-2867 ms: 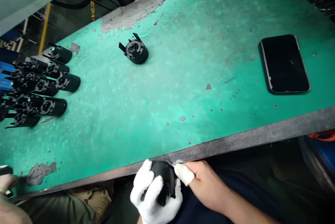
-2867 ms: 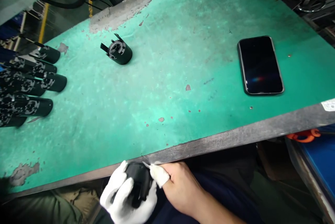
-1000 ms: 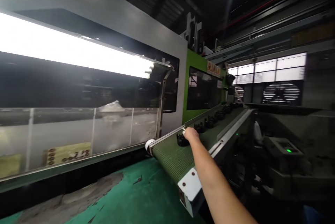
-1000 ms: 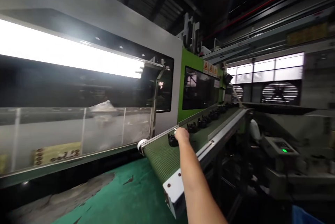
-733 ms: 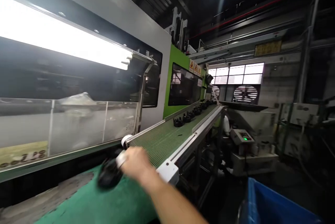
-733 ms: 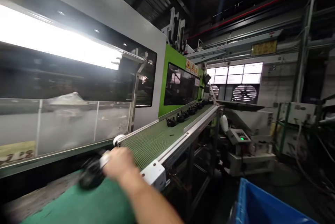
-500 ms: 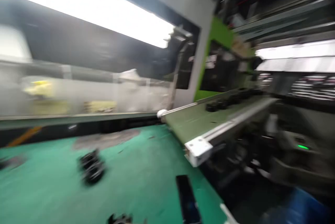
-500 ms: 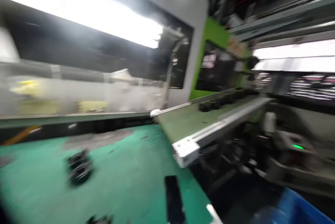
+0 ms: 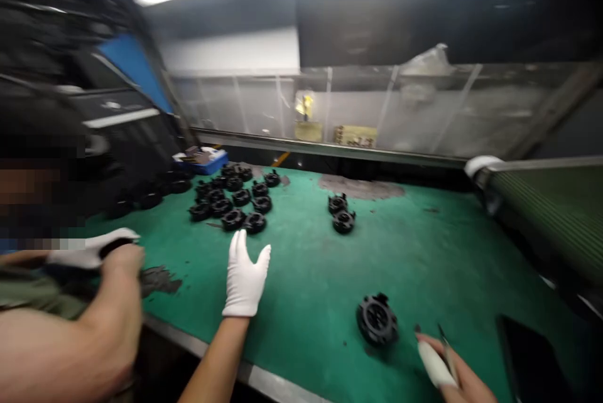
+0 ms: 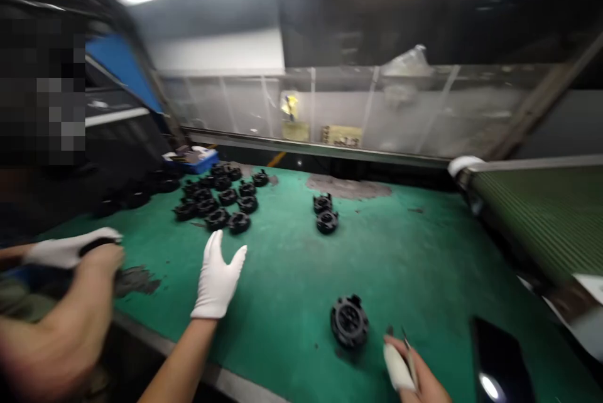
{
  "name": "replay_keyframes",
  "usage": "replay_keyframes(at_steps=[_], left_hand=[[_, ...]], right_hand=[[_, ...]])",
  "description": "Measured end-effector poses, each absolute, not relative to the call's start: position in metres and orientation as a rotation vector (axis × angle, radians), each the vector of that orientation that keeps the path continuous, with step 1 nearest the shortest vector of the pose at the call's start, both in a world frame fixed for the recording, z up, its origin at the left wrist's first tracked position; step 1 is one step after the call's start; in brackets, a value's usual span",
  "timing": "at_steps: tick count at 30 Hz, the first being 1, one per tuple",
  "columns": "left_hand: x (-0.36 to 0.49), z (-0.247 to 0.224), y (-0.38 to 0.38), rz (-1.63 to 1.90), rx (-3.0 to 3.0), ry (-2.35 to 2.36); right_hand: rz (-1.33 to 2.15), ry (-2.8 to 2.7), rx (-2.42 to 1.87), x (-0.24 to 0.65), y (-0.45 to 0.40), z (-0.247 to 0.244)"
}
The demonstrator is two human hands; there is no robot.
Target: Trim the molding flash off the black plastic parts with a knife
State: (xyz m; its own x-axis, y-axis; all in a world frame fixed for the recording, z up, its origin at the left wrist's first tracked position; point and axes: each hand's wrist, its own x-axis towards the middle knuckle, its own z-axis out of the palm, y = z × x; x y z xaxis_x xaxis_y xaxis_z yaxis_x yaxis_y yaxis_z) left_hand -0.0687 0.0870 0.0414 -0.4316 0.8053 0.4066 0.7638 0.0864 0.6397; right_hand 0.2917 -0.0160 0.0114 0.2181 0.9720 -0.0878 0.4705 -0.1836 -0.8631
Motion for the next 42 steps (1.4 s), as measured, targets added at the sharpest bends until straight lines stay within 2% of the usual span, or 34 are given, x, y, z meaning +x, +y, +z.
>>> replay_keyframes(at_steps=[5,7,11,16,22,35,39,42], left_hand=[[0.038,0.021,0.053,0.762,2.052,1.474],[0.075,0.007,0.038,0.708,2.088,1.343],[0.102,-0.007,0.016,0.772,2.031,1.483],[0.092,0.005,0.01,0.698,2.067,1.508],[0.086,0.01,0.034,0.476,2.077,1.185],[0.091,0.003,0.03,0.563,2.114,1.225],[0.094,0.006,0.028,0.539,2.106,1.274],[0.09,0.016,0.035,0.43,2.128,1.199]], right_hand=[[1.047,-1.333,-1.662,0.289,0.014,-0.005],[1.081,-1.379,-1.645,0.278,0.017,-0.005],[1.17,-1.456,-1.72,0.288,-0.014,0.01],[1.181,-1.811,-1.774,0.319,-0.06,0.037],[0.925,-2.1,-1.85,0.313,-0.066,0.048],[0.473,-2.394,-1.978,0.311,-0.058,0.059],[0.23,-2.228,-2.469,0.352,-0.036,0.057],[0.213,-2.105,-2.397,0.376,-0.026,0.06]])
